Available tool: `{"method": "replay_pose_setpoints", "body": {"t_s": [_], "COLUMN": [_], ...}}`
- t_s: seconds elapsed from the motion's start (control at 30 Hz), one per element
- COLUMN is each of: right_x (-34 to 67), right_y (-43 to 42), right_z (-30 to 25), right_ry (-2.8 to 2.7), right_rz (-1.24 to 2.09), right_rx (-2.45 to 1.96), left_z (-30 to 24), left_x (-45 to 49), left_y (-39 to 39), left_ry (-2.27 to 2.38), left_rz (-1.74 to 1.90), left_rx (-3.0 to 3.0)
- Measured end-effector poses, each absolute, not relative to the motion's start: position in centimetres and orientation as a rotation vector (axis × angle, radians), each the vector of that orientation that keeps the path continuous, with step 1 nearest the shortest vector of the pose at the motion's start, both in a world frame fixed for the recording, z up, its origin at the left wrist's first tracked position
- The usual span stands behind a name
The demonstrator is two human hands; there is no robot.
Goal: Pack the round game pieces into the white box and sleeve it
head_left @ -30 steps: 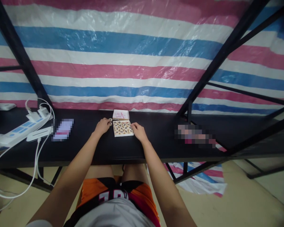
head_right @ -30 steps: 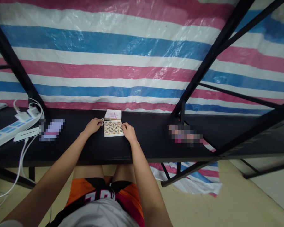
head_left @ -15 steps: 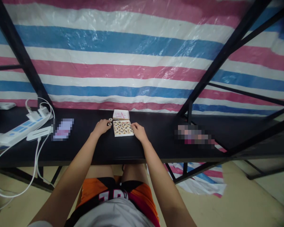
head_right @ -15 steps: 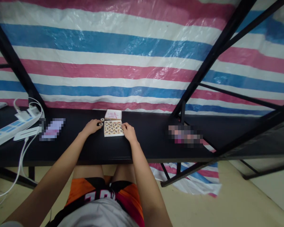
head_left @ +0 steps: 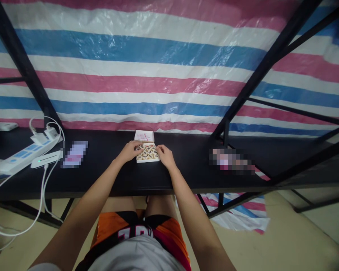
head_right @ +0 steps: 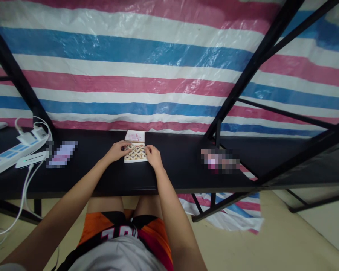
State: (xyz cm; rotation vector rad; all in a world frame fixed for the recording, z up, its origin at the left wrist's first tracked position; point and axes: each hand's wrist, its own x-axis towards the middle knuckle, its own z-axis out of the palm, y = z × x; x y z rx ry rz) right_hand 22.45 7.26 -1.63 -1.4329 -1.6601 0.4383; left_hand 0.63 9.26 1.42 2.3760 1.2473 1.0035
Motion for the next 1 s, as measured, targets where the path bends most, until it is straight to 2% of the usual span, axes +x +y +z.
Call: {"method": "replay_pose_setpoints", "body": {"t_s": [0.27, 0.5, 1.0], "right_x": [20.7, 20.6, 20.9], "right_y": [6.2, 5.3, 6.1], "right_z": [-0.8, -0.3, -0.8], "right_ry": [-1.826, -1.928, -1.866], "right_rz": [0.403, 0.381, 0.319], "right_rx": [-1.129, -1.087, -1.146], "left_z": [1.6, 1.5, 1.7], "left_x": [1.5, 2.0, 1.1], "left_y": [8.4, 8.3, 8.7], "left_ry": [1.146, 1.019, 1.078], "left_rz": [1.027, 1.005, 1.074], "left_rx": [2.385, 2.487, 2.355]}}
